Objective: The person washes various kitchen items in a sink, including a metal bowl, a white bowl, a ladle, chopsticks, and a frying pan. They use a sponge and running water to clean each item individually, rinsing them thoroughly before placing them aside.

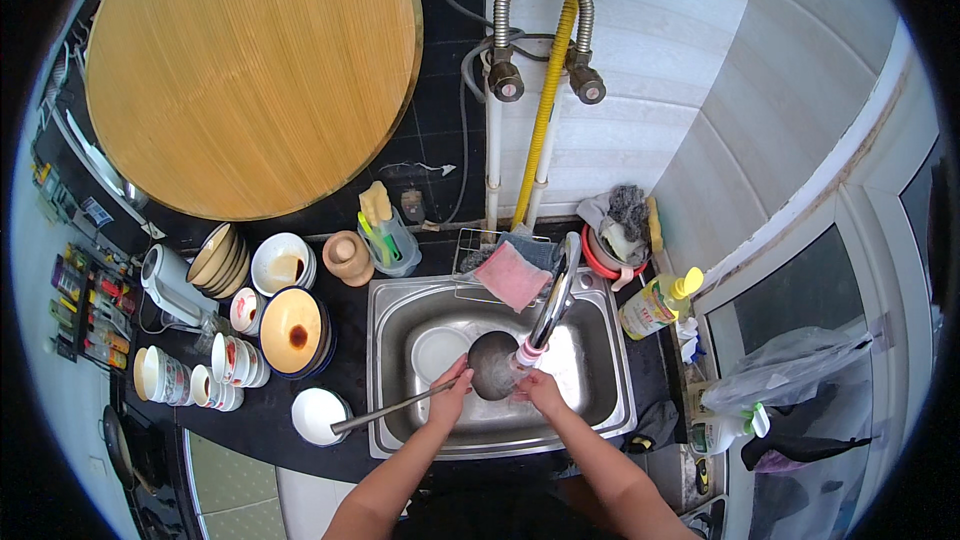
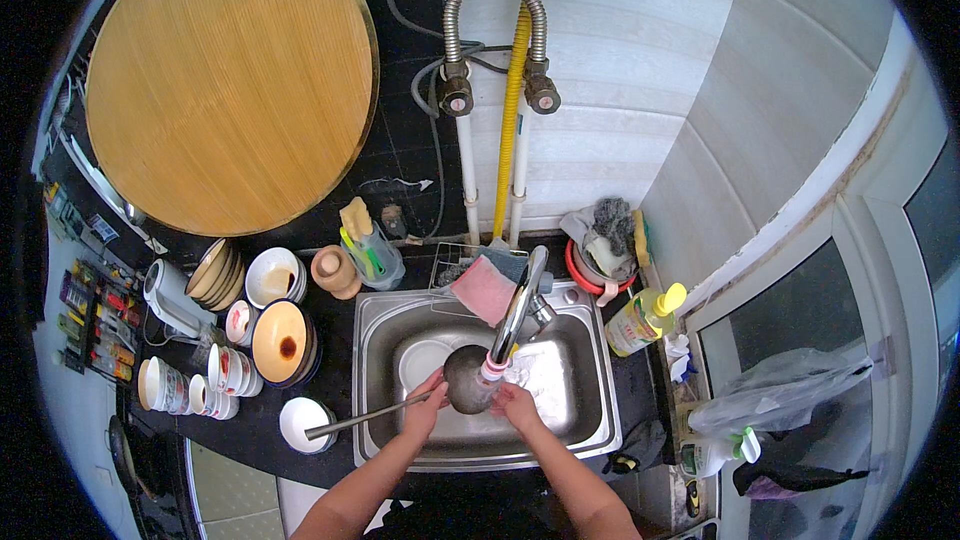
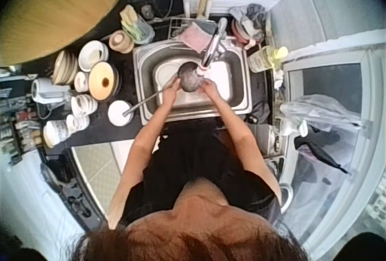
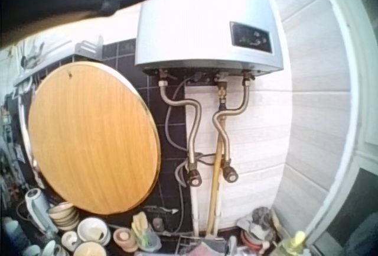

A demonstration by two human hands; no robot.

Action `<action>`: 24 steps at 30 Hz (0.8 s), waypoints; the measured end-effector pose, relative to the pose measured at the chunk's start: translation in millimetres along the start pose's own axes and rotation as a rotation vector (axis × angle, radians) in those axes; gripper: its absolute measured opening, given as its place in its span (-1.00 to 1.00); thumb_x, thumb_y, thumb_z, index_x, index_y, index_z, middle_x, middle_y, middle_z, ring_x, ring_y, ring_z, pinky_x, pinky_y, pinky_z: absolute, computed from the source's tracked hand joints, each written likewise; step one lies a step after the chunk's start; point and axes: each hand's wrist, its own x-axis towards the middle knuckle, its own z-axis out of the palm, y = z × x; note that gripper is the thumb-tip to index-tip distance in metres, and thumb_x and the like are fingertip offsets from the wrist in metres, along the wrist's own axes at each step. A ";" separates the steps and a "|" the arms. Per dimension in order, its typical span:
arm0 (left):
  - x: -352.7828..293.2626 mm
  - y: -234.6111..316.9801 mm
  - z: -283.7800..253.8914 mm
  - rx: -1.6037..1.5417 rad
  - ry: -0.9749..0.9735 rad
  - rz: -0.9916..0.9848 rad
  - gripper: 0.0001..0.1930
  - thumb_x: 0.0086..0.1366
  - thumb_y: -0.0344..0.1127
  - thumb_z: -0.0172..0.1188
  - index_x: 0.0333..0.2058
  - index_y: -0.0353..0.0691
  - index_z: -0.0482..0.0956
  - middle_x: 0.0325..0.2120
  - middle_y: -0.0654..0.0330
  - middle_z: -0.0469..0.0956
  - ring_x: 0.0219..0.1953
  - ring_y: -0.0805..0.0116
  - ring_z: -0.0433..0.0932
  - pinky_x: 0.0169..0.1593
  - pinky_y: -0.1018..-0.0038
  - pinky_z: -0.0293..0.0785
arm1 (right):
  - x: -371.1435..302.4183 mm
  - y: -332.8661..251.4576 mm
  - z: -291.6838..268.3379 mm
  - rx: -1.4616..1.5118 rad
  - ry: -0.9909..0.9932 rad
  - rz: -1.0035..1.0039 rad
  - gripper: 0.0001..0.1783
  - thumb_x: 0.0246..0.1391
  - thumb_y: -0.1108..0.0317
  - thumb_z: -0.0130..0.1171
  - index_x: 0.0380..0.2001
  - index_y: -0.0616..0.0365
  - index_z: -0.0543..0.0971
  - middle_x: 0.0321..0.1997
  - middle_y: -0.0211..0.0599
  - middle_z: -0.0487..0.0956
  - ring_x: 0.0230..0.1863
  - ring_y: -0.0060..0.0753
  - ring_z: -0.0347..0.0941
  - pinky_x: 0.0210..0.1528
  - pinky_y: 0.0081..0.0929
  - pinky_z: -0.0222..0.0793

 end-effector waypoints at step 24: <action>0.3 -10.5 26.9 -0.466 -0.236 -0.455 -0.60 0.23 -0.09 -0.16 -0.10 -0.27 0.27 -0.26 -0.01 0.41 -0.24 0.28 0.44 -0.17 0.45 0.38 | 9.4 4.1 19.6 -0.429 0.282 -0.595 -0.60 -0.15 0.30 0.10 -0.18 0.23 0.41 -0.11 -0.16 0.37 -0.13 -0.31 0.31 -0.06 -0.44 0.19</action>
